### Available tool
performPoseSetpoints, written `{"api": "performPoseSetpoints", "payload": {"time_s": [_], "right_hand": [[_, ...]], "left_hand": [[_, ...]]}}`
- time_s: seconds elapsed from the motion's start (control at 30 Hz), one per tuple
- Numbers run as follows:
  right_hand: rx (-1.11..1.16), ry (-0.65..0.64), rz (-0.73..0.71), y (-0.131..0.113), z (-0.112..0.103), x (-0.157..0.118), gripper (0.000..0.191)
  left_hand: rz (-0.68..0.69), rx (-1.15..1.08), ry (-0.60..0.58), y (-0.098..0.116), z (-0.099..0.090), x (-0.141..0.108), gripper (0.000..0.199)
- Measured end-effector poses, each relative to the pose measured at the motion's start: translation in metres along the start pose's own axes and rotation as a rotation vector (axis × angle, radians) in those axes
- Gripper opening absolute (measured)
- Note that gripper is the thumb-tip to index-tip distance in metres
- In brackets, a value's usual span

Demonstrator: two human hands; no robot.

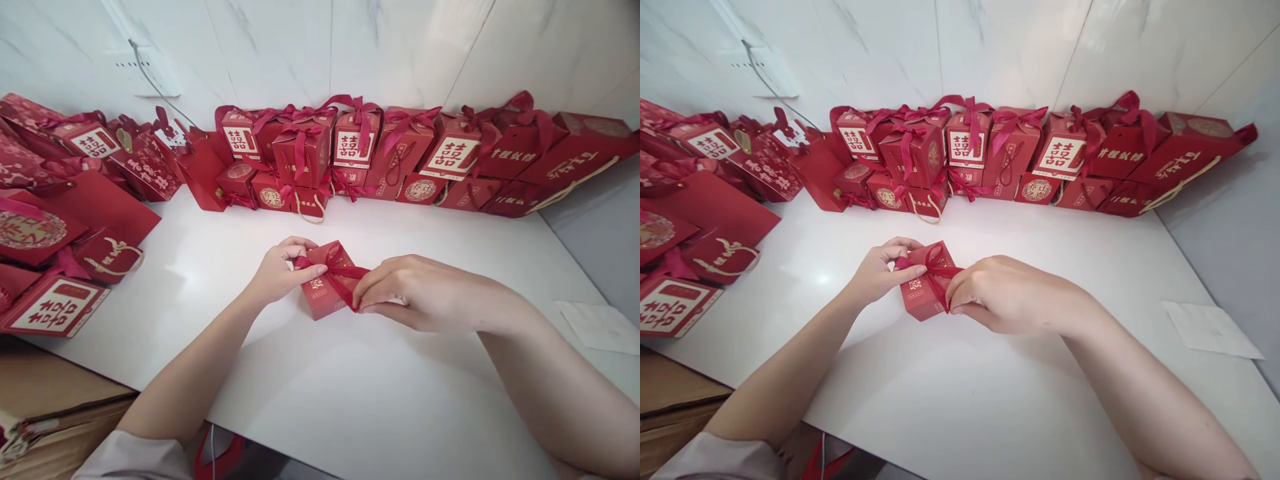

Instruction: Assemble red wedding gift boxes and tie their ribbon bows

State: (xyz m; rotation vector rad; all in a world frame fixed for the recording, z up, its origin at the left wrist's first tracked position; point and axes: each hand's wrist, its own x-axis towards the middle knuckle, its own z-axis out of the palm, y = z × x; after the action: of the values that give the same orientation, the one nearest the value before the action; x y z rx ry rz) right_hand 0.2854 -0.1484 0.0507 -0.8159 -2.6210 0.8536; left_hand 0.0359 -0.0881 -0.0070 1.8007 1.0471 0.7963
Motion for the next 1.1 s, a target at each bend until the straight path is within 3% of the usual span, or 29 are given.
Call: {"api": "performPoseSetpoints", "payload": {"time_s": [0.13, 0.3, 0.4, 0.5, 0.63, 0.77, 0.83, 0.97, 1.0, 1.1], "right_hand": [[0.111, -0.075, 0.182, 0.001, -0.010, -0.007, 0.021], [0.118, 0.228, 0.481, 0.018, -0.010, -0.002, 0.031], [0.181, 0.107, 0.535, 0.028, -0.004, 0.005, 0.035], [0.309, -0.023, 0.513, 0.031, -0.001, 0.007, 0.040], [0.497, -0.062, 0.452, 0.023, -0.003, 0.007, 0.038], [0.612, -0.273, 0.315, 0.008, 0.007, 0.012, 0.028], [0.527, -0.334, 0.280, 0.001, 0.023, 0.018, 0.026], [-0.022, -0.222, 0.224, -0.010, 0.065, 0.027, 0.026], [-0.117, -0.261, 0.187, -0.012, 0.072, 0.027, 0.025], [-0.087, -0.401, 0.146, -0.020, 0.068, 0.019, 0.015]], "left_hand": [[-0.016, -0.070, 0.016, -0.001, 0.003, 0.000, 0.042], [-0.060, -0.186, 0.010, -0.001, 0.004, 0.000, 0.040], [-0.055, -0.203, 0.036, 0.000, 0.005, -0.001, 0.040], [-0.020, -0.137, 0.054, -0.001, 0.006, -0.002, 0.043], [-0.001, -0.045, 0.062, -0.001, 0.007, -0.003, 0.044], [0.050, 0.039, 0.096, -0.001, 0.007, -0.001, 0.045], [0.058, 0.053, 0.098, -0.001, 0.007, -0.001, 0.043], [0.034, 0.060, 0.090, -0.001, 0.007, 0.000, 0.041], [0.033, 0.065, 0.098, -0.001, 0.007, 0.000, 0.042], [0.043, 0.079, 0.092, 0.001, 0.005, -0.002, 0.043]]}}
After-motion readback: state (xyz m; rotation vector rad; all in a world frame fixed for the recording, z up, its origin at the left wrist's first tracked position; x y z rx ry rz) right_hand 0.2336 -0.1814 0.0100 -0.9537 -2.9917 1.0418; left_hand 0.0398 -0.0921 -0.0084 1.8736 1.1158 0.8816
